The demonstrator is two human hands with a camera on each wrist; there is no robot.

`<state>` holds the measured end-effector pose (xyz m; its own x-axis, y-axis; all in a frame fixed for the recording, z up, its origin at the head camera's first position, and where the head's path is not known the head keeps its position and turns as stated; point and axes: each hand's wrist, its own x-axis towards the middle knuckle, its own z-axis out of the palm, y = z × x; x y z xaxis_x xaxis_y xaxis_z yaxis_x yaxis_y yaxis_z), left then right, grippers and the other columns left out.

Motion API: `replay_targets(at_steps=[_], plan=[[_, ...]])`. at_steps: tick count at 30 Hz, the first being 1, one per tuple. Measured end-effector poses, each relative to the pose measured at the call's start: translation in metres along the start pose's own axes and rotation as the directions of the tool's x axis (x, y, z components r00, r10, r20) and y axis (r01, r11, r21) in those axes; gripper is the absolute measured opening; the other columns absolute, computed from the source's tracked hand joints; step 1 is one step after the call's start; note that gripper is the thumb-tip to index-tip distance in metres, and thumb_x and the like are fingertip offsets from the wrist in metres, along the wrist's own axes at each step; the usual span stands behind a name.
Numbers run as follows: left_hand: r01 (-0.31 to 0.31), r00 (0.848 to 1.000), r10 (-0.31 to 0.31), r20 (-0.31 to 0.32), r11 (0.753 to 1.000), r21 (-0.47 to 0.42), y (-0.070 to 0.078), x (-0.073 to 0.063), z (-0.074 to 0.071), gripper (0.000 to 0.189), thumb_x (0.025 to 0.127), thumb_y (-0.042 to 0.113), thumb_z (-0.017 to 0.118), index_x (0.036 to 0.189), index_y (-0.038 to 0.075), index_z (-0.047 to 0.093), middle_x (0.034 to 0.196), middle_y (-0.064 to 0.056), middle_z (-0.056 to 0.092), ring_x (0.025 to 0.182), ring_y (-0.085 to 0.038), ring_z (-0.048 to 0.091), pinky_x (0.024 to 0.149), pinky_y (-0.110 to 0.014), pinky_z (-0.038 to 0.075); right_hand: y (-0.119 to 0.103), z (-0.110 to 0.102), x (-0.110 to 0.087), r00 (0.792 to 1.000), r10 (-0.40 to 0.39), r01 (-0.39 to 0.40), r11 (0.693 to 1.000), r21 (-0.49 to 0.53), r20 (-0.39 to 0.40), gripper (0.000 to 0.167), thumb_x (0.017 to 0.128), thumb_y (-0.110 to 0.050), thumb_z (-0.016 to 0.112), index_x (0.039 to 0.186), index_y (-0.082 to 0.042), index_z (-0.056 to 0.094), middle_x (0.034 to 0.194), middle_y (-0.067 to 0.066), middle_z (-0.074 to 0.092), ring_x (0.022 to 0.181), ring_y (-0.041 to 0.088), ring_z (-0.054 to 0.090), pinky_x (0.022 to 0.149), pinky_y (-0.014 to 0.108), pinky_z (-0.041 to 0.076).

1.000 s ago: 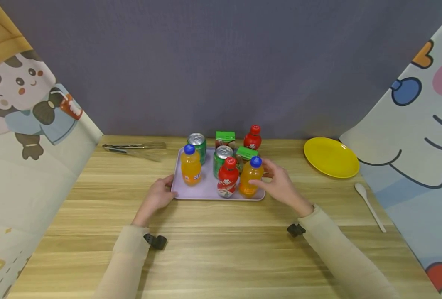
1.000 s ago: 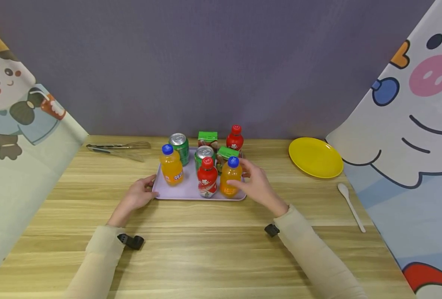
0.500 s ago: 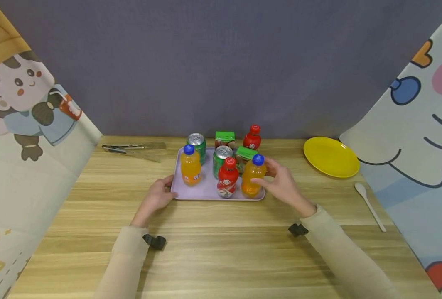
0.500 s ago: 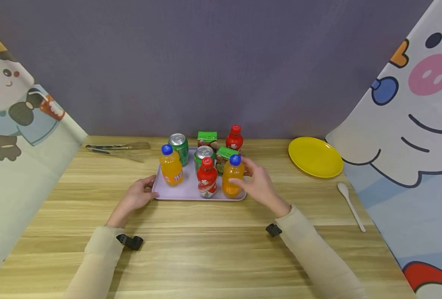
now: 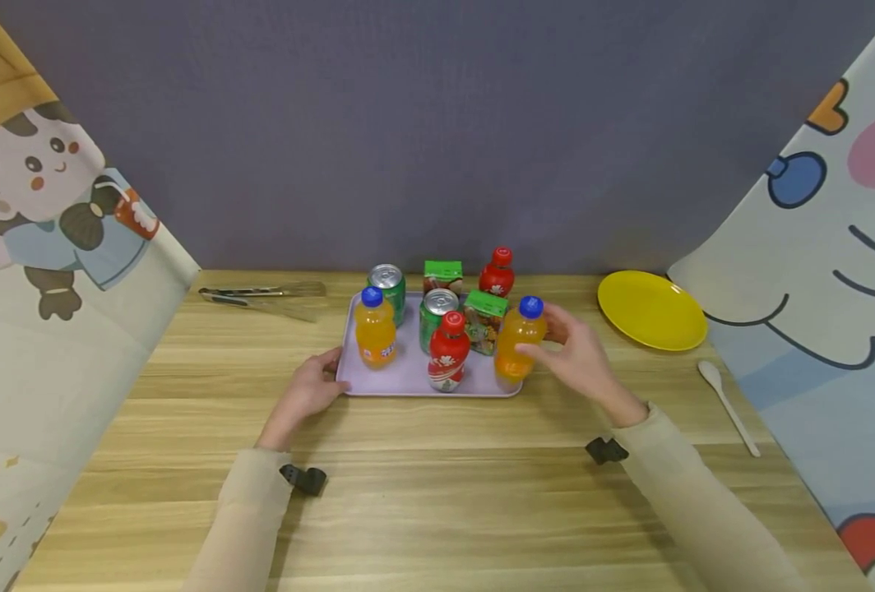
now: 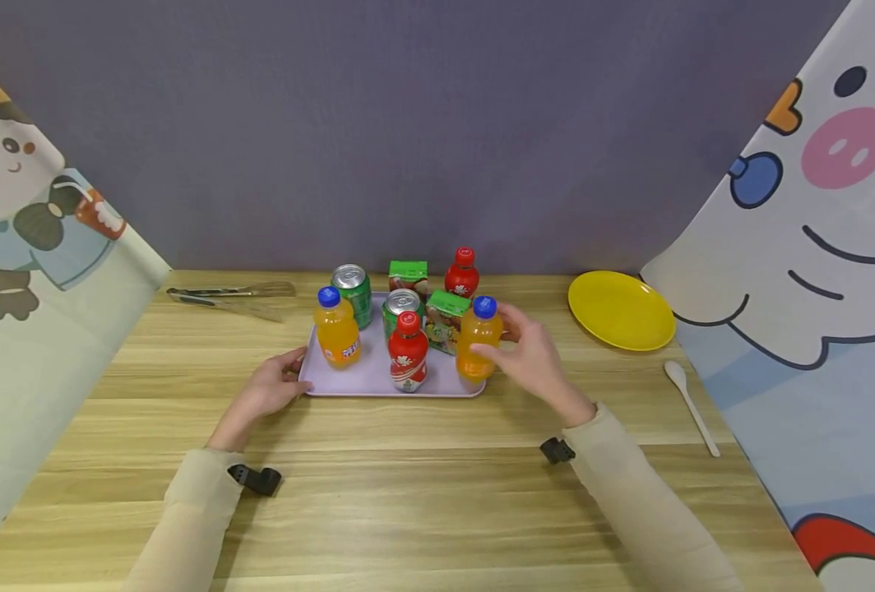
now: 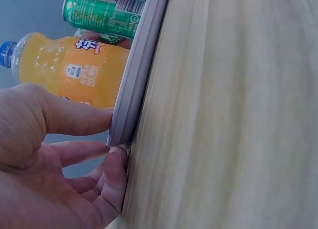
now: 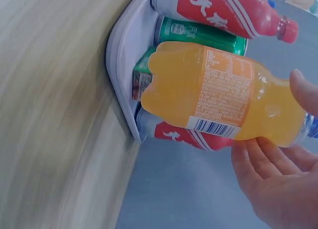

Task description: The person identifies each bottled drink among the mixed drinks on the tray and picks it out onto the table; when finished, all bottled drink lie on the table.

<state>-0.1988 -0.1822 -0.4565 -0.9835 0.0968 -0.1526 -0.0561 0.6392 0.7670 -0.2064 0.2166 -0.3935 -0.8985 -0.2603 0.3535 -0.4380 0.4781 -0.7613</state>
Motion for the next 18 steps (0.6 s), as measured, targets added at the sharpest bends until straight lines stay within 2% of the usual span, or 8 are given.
replay_targets(at_steps=[4,12,18], plan=[[-0.013,1.000,0.012,0.007,1.000,0.002,-0.002,0.000,-0.001,0.067,0.083,0.002,0.067,0.142,-0.007,0.037,0.111,-0.023,0.058,0.084,-0.025,0.058,0.066,-0.031,0.050,-0.002,-0.009,0.001,1.000,-0.014,0.014,1.000,-0.010,-0.012,0.057,0.079,-0.007,0.078,0.130,0.002,0.052,0.116,0.017,0.063,0.101,0.029,0.062,0.083,0.040,0.051],[-0.010,1.000,0.010,0.014,1.000,-0.008,0.000,-0.001,-0.002,0.067,0.083,0.003,0.067,0.143,-0.006,0.036,0.111,-0.022,0.057,0.087,-0.026,0.059,0.068,-0.031,0.051,-0.025,-0.030,0.003,0.999,-0.015,0.013,1.000,-0.027,-0.048,0.052,0.078,0.001,0.076,0.125,0.008,0.054,0.110,0.022,0.064,0.094,0.035,0.062,0.079,0.047,0.051],[-0.004,1.000,0.004,0.020,1.000,-0.002,-0.001,-0.001,-0.002,0.067,0.084,0.003,0.066,0.143,-0.006,0.035,0.112,-0.022,0.056,0.087,-0.026,0.058,0.067,-0.032,0.051,0.007,-0.036,0.008,0.997,0.008,-0.014,0.997,-0.082,-0.071,0.056,0.078,-0.007,0.078,0.128,0.001,0.054,0.113,0.018,0.064,0.095,0.029,0.063,0.080,0.042,0.051]])
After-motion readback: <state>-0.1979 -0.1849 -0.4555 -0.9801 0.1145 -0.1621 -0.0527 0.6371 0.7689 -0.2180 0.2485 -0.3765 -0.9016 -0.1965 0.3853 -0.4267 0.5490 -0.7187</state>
